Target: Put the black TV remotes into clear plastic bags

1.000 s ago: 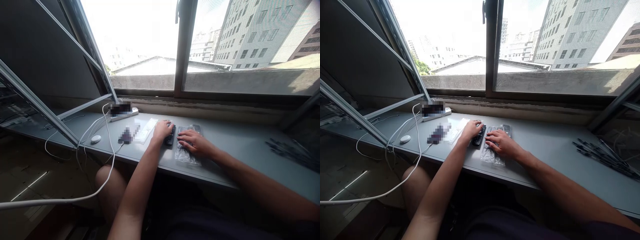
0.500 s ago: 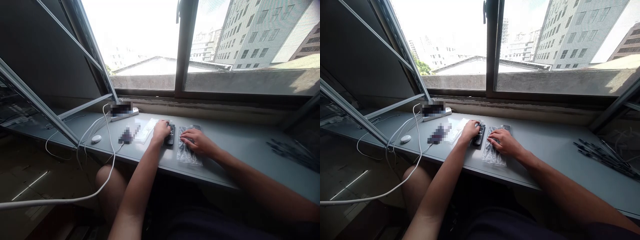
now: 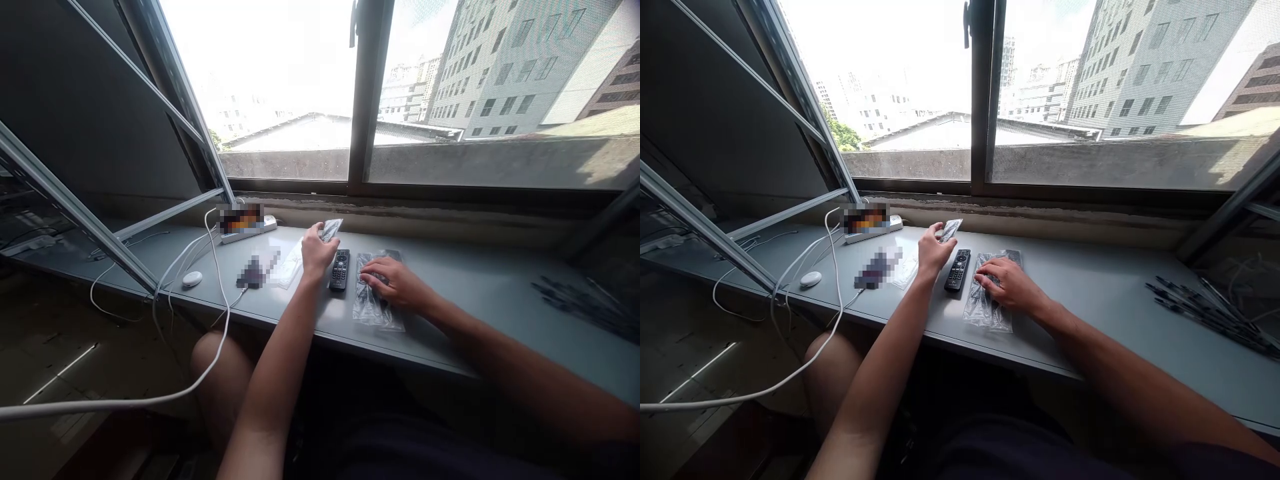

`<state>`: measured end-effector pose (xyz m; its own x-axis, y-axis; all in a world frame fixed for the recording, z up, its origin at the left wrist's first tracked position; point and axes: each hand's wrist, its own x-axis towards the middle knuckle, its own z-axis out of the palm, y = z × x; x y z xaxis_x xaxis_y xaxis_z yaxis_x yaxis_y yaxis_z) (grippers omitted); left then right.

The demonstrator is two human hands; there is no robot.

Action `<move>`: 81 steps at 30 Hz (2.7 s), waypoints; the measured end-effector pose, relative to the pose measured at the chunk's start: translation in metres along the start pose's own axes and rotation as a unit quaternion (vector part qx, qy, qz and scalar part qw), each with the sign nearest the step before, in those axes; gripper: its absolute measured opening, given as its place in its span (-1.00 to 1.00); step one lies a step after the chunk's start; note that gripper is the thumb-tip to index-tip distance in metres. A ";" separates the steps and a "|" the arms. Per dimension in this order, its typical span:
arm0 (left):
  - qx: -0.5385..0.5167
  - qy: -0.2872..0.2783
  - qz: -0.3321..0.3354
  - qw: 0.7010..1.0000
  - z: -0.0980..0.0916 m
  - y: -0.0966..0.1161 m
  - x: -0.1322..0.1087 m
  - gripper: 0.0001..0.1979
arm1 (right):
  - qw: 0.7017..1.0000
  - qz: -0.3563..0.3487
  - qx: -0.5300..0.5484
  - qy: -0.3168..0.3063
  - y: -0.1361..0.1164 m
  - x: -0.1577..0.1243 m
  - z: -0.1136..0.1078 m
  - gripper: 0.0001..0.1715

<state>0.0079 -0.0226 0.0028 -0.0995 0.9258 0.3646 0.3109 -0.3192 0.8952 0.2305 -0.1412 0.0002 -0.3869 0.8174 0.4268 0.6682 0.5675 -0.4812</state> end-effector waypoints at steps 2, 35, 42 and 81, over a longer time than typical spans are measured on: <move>-0.093 -0.008 -0.039 0.995 0.001 0.002 0.004 -0.36 | 1.000 0.013 0.015 0.010 0.000 0.000 0.000 -0.57; -0.341 -0.184 -0.125 0.913 0.028 0.015 -0.009 -0.59 | 0.884 0.234 0.400 0.054 -0.017 0.004 -0.008 -0.33; -0.345 -0.193 -0.108 0.912 0.026 0.015 -0.010 -0.58 | 0.794 0.283 0.537 0.032 -0.013 0.007 -0.012 -0.71; -0.401 -0.217 -0.137 0.879 0.026 0.010 -0.006 -0.59 | 0.747 0.291 0.584 -0.128 -0.009 0.003 -0.012 -0.58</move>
<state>0.0361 -0.0262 0.0031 0.3581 0.9244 0.1313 -0.4531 0.0491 0.8901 0.2306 -0.1446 0.0148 -0.4564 0.8663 -0.2031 -0.1809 -0.3138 -0.9321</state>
